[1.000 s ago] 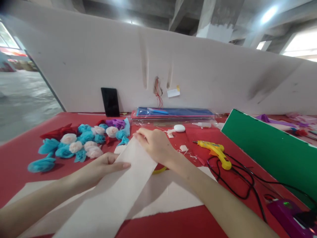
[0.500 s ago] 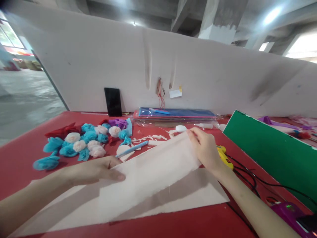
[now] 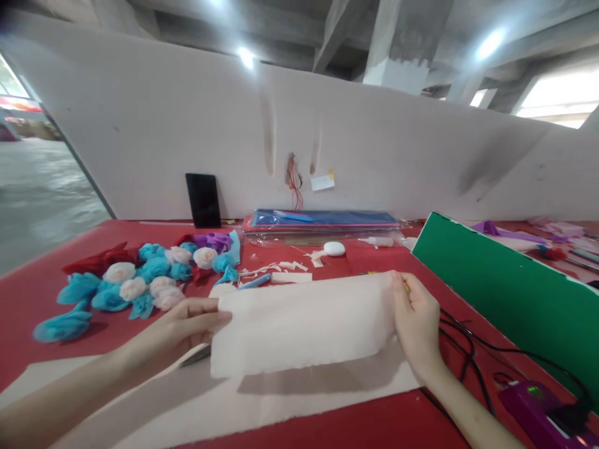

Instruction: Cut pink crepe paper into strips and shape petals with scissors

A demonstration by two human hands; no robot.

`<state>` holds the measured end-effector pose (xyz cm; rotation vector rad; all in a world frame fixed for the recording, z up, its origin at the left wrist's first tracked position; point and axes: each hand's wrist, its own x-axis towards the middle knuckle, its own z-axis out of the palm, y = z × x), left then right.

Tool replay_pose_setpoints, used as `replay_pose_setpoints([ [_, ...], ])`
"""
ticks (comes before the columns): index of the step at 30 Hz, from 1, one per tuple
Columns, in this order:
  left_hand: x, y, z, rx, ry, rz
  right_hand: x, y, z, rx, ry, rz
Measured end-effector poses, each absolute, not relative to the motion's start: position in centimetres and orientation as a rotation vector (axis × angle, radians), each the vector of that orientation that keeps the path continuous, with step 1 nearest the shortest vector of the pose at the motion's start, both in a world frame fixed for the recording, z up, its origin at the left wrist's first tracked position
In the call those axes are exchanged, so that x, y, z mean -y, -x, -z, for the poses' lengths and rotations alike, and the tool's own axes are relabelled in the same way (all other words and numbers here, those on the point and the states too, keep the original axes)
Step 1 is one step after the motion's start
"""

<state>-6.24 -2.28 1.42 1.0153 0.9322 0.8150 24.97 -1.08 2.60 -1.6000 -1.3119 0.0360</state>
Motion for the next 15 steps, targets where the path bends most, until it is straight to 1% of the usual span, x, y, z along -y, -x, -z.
replay_pose_setpoints([
  [3,2.9,5.6,-1.6,-0.931,-0.931,-0.886,1.3,-24.7,-2.4,1.288,1.593,-0.07],
  [6,3.4,4.9,-1.5,-0.991,-0.857,-0.854,1.5,-24.3,-2.1,1.279,1.582,-0.112],
  [13,3.6,4.6,-1.4,-1.329,-0.968,-0.849,1.4,-23.5,-1.4,1.305,1.513,-0.224],
  [15,3.5,4.7,-1.7,-1.363,-0.987,-0.878,1.5,-23.5,-1.3,1.322,1.502,-0.269],
])
